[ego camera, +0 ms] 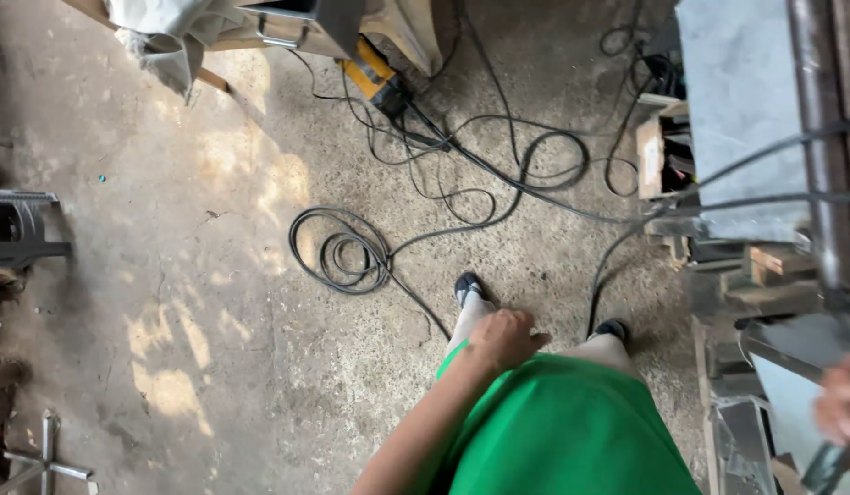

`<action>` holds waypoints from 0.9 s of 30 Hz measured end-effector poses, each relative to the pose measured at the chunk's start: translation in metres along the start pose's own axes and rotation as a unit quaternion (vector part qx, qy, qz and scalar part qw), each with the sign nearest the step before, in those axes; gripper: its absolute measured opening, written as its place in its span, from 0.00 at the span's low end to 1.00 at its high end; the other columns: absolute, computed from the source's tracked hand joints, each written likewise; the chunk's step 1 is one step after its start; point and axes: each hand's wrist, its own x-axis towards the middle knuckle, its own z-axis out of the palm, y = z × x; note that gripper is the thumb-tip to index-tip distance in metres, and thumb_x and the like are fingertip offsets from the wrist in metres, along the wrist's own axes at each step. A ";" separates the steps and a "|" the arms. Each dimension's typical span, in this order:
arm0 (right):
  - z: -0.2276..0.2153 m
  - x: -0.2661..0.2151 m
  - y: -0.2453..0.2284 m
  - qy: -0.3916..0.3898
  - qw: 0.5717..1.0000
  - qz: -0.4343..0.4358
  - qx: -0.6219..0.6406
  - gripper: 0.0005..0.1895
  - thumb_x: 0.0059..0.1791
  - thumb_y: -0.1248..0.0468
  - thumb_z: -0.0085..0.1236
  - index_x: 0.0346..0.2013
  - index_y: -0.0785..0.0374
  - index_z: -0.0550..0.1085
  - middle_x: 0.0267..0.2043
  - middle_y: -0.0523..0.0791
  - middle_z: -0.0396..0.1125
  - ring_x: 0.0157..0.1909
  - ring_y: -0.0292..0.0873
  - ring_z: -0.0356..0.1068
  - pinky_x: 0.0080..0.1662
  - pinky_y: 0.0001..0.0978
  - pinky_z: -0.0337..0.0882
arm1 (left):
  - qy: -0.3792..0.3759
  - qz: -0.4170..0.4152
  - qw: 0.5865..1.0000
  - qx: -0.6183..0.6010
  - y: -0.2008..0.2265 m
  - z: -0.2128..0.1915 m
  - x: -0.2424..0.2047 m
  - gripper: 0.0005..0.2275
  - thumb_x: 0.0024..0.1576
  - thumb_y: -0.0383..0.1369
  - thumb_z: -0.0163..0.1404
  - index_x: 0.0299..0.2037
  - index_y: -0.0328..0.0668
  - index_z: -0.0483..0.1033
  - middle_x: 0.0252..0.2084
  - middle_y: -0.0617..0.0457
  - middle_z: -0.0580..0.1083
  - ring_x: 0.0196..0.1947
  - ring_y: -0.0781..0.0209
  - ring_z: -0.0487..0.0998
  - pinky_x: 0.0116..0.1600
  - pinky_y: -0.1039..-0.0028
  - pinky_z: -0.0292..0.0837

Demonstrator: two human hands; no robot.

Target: The person picks up a hammer from a workbench, opens a metal toolbox and takes out tinsnips, then positions a sheet-metal panel on the workbench. They clamp the panel, tap it with the hammer, and weld the metal, producing sparks, then reposition the panel and continue welding.

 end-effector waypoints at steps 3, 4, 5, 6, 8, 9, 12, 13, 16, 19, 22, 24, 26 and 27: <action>0.140 0.164 0.144 0.493 0.652 0.016 -0.576 0.10 0.62 0.67 0.44 0.53 0.73 0.67 0.31 0.48 0.60 0.20 0.38 0.53 0.17 0.34 0.54 | 0.006 -0.077 0.996 0.050 -0.061 -0.050 -0.008 0.17 0.66 0.43 0.43 0.35 0.40 0.80 0.29 0.48 0.78 0.21 0.57 0.77 0.26 0.68 0.77; 0.144 0.192 0.161 0.491 0.653 0.018 -0.576 0.10 0.62 0.67 0.44 0.53 0.73 0.67 0.31 0.48 0.60 0.20 0.38 0.53 0.17 0.34 0.54 | 0.006 -0.080 0.996 0.050 -0.086 -0.065 -0.005 0.17 0.66 0.43 0.43 0.35 0.40 0.80 0.29 0.48 0.78 0.21 0.57 0.77 0.26 0.68 0.77; 0.149 0.219 0.176 0.507 0.650 0.032 -0.564 0.09 0.62 0.69 0.44 0.49 0.76 0.68 0.29 0.50 0.59 0.19 0.40 0.52 0.17 0.34 0.52 | 0.021 -0.091 0.993 0.076 -0.109 -0.079 -0.001 0.18 0.68 0.47 0.41 0.39 0.44 0.78 0.28 0.50 0.78 0.20 0.59 0.76 0.24 0.70 0.76; 0.153 0.246 0.190 0.523 0.647 0.045 -0.552 0.09 0.61 0.71 0.45 0.46 0.79 0.69 0.27 0.52 0.59 0.19 0.42 0.51 0.18 0.35 0.51 | 0.035 -0.103 0.989 0.103 -0.132 -0.094 0.005 0.19 0.69 0.52 0.39 0.44 0.48 0.77 0.27 0.52 0.77 0.19 0.62 0.76 0.22 0.72 0.75; 0.129 0.269 0.190 0.529 0.648 0.061 -0.544 0.11 0.62 0.68 0.46 0.45 0.78 0.69 0.28 0.52 0.58 0.18 0.42 0.50 0.18 0.36 0.50 | 0.094 -0.126 0.983 0.094 -0.179 -0.121 0.022 0.20 0.66 0.52 0.43 0.39 0.45 0.78 0.30 0.49 0.79 0.25 0.54 0.78 0.29 0.65 0.75; 0.119 0.279 0.187 0.541 0.644 0.083 -0.534 0.13 0.62 0.65 0.47 0.45 0.77 0.69 0.28 0.51 0.57 0.17 0.42 0.49 0.18 0.36 0.48 | 0.144 -0.146 0.975 0.081 -0.199 -0.133 0.031 0.21 0.63 0.53 0.48 0.35 0.42 0.80 0.33 0.46 0.80 0.30 0.47 0.81 0.36 0.59 0.76; 0.083 0.326 0.181 0.524 0.612 0.090 -0.585 0.15 0.61 0.63 0.49 0.42 0.78 0.71 0.25 0.52 0.59 0.18 0.43 0.51 0.17 0.38 0.50 | 0.225 -0.208 0.951 0.040 -0.239 -0.179 0.057 0.17 0.60 0.47 0.52 0.33 0.39 0.78 0.31 0.43 0.79 0.30 0.44 0.81 0.35 0.57 0.76; 0.083 0.352 0.177 0.518 0.611 0.097 -0.590 0.15 0.61 0.63 0.49 0.42 0.78 0.71 0.25 0.52 0.59 0.18 0.43 0.51 0.17 0.38 0.50 | 0.227 -0.215 0.949 0.032 -0.241 -0.199 0.065 0.17 0.60 0.47 0.52 0.33 0.39 0.78 0.31 0.43 0.79 0.30 0.44 0.81 0.35 0.57 0.76; 0.070 0.431 0.171 0.495 0.570 0.111 -0.647 0.19 0.61 0.60 0.51 0.35 0.75 0.73 0.23 0.51 0.62 0.19 0.44 0.55 0.20 0.37 0.55 | 0.272 -0.253 0.928 0.018 -0.262 -0.269 0.086 0.15 0.59 0.44 0.52 0.46 0.40 0.78 0.44 0.42 0.79 0.49 0.44 0.77 0.49 0.57 0.74; 0.050 0.470 0.165 0.475 0.571 0.201 -0.639 0.18 0.58 0.58 0.51 0.40 0.75 0.74 0.20 0.52 0.60 0.17 0.49 0.57 0.18 0.42 0.57 | 0.198 -0.295 0.934 0.030 -0.280 -0.339 0.110 0.24 0.63 0.47 0.49 0.63 0.39 0.67 0.53 0.40 0.73 0.53 0.45 0.73 0.55 0.54 0.74; 0.050 0.512 0.174 0.433 0.558 0.214 -0.675 0.16 0.56 0.59 0.53 0.36 0.73 0.74 0.17 0.50 0.60 0.14 0.47 0.57 0.14 0.39 0.56 | 0.293 -0.290 0.910 0.034 -0.308 -0.400 0.140 0.25 0.64 0.50 0.46 0.63 0.38 0.65 0.55 0.38 0.71 0.54 0.44 0.73 0.59 0.55 0.73; 0.066 0.558 0.192 0.469 0.462 0.249 -0.710 0.18 0.56 0.56 0.55 0.34 0.70 0.79 0.17 0.50 0.65 0.16 0.47 0.62 0.22 0.38 0.56 | 0.393 -0.300 0.869 0.021 -0.336 -0.437 0.171 0.33 0.55 0.46 0.58 0.68 0.44 0.61 0.68 0.36 0.62 0.70 0.37 0.57 0.66 0.51 0.55; 0.066 0.589 0.206 0.476 0.455 0.254 -0.709 0.19 0.55 0.55 0.56 0.34 0.70 0.79 0.16 0.50 0.65 0.17 0.47 0.62 0.22 0.38 0.57 | 0.365 -0.312 0.876 0.028 -0.353 -0.478 0.199 0.36 0.56 0.49 0.56 0.72 0.44 0.55 0.72 0.35 0.56 0.73 0.35 0.51 0.70 0.48 0.48; 0.066 0.603 0.216 0.481 0.447 0.258 -0.708 0.19 0.54 0.54 0.57 0.34 0.71 0.80 0.16 0.50 0.65 0.17 0.47 0.62 0.23 0.38 0.57 | 0.339 -0.326 0.882 0.034 -0.362 -0.498 0.214 0.40 0.57 0.52 0.55 0.75 0.45 0.50 0.77 0.34 0.50 0.76 0.32 0.45 0.74 0.44 0.41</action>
